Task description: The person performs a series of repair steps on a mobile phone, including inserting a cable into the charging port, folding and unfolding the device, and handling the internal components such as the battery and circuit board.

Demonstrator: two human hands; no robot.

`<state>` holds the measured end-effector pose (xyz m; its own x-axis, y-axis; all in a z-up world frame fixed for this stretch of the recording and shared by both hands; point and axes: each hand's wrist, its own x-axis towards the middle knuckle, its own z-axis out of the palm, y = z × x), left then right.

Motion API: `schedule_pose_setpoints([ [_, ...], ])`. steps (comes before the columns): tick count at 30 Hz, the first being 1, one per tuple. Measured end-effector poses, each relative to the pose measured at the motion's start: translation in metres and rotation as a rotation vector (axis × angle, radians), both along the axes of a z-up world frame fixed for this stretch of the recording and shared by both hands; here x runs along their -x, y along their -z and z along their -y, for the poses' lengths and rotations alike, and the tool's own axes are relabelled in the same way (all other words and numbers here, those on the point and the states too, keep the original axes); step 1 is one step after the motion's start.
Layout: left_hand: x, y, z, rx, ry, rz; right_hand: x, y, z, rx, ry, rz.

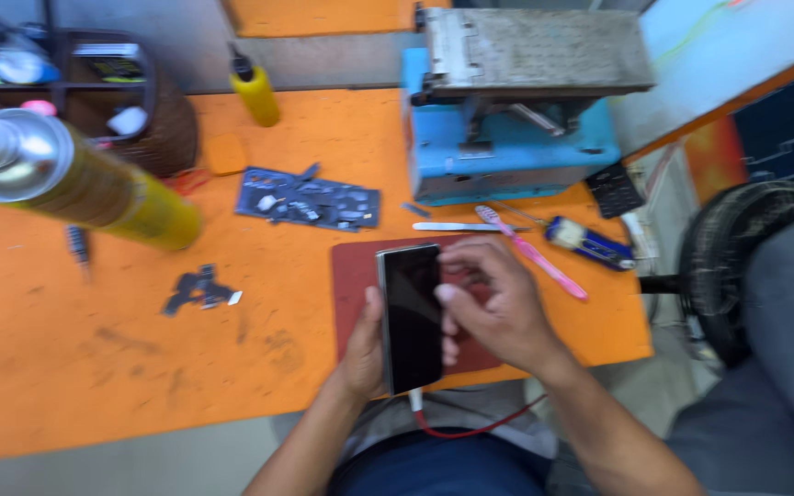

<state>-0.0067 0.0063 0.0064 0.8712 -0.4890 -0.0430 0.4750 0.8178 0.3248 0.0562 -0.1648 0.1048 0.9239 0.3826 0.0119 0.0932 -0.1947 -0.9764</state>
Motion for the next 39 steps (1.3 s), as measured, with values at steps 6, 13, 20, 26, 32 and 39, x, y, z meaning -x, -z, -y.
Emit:
schedule_pose_setpoints([
  [6,-0.001,-0.002,0.001,-0.084,0.018,-0.028,-0.008,-0.001,0.000,0.124,-0.016,0.120],
  [13,-0.006,-0.019,0.000,-0.073,-0.276,0.012,0.051,0.028,0.005,0.236,0.174,0.017],
  [20,-0.005,-0.007,0.007,-0.133,-0.452,-0.101,0.087,0.015,0.003,0.324,-0.011,0.005],
  [26,-0.009,0.000,0.008,-0.203,-0.548,-0.114,0.069,0.015,-0.005,0.422,0.024,-0.066],
  [32,-0.007,-0.008,0.012,-0.117,-0.563,-0.163,0.074,0.016,-0.010,0.357,0.107,0.129],
  [39,-0.007,-0.012,0.009,-0.048,-0.570,-0.179,0.081,0.038,-0.012,0.363,0.132,0.286],
])
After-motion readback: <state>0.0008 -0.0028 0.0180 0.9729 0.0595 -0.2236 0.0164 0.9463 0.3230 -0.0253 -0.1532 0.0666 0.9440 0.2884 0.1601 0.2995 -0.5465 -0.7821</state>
